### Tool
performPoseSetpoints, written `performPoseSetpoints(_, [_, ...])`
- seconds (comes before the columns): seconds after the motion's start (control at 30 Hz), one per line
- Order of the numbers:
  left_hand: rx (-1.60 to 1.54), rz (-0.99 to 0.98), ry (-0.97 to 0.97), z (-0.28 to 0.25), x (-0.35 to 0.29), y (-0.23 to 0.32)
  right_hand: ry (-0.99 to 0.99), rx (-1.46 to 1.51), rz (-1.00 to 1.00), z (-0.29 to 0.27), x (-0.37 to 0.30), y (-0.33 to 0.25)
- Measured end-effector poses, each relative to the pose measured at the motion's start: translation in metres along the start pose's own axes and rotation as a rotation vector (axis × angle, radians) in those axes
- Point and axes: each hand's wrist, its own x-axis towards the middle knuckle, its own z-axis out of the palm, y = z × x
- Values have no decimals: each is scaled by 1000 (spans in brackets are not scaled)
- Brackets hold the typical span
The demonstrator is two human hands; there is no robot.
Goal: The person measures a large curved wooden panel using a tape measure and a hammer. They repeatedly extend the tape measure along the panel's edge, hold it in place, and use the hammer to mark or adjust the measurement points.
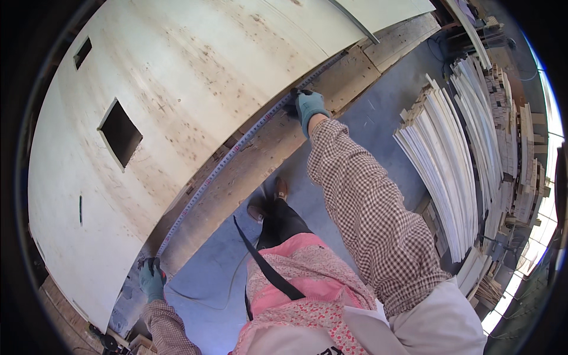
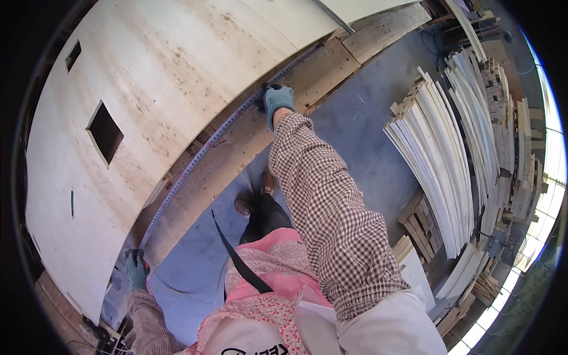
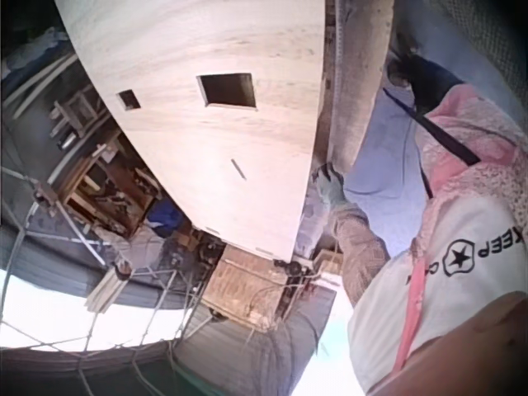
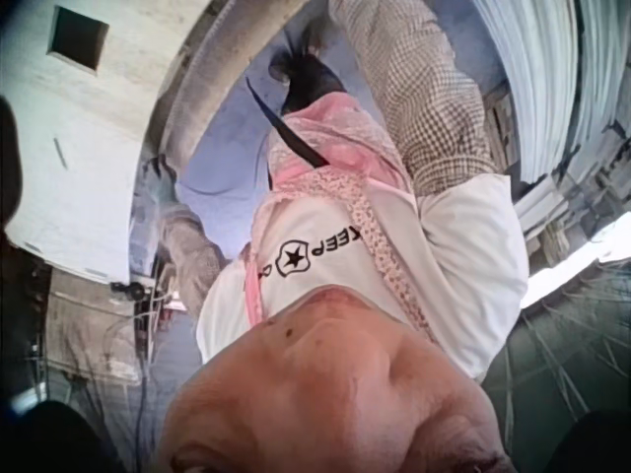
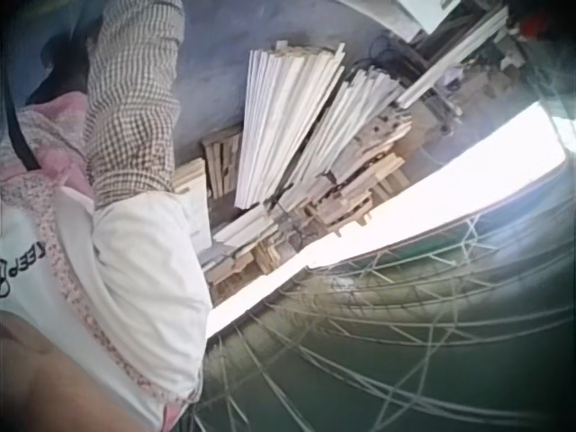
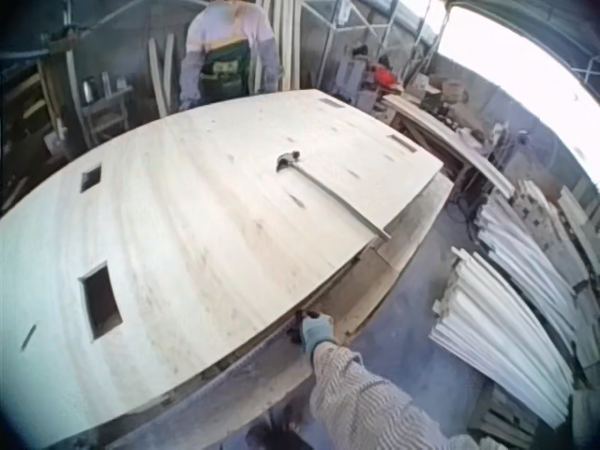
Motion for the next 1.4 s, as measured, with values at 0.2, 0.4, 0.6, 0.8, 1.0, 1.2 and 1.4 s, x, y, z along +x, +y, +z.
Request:
performPoseSetpoints(0.2, [111,51,-34,-1,28,17,167,-115,-9,4,-35,-34])
performPoseSetpoints(0.4, [178,-102,-58,5,33,14,143,203,-34,7,-37,-32])
performPoseSetpoints(0.6, [90,-51,40,17,35,1,171,66,-165,5,11,-2])
performPoseSetpoints(0.8, [106,-56,14,10,36,11,68,307,-59,5,-5,-12])
performPoseSetpoints(1.0, [55,-30,34,15,36,1,18,364,-47,6,-6,-11])
performPoseSetpoints(1.2, [101,-46,14,19,38,-8,26,353,-30,4,-14,-17])
performPoseSetpoints(1.4, [68,23,70,22,40,-9,16,430,-8,2,-3,-13])
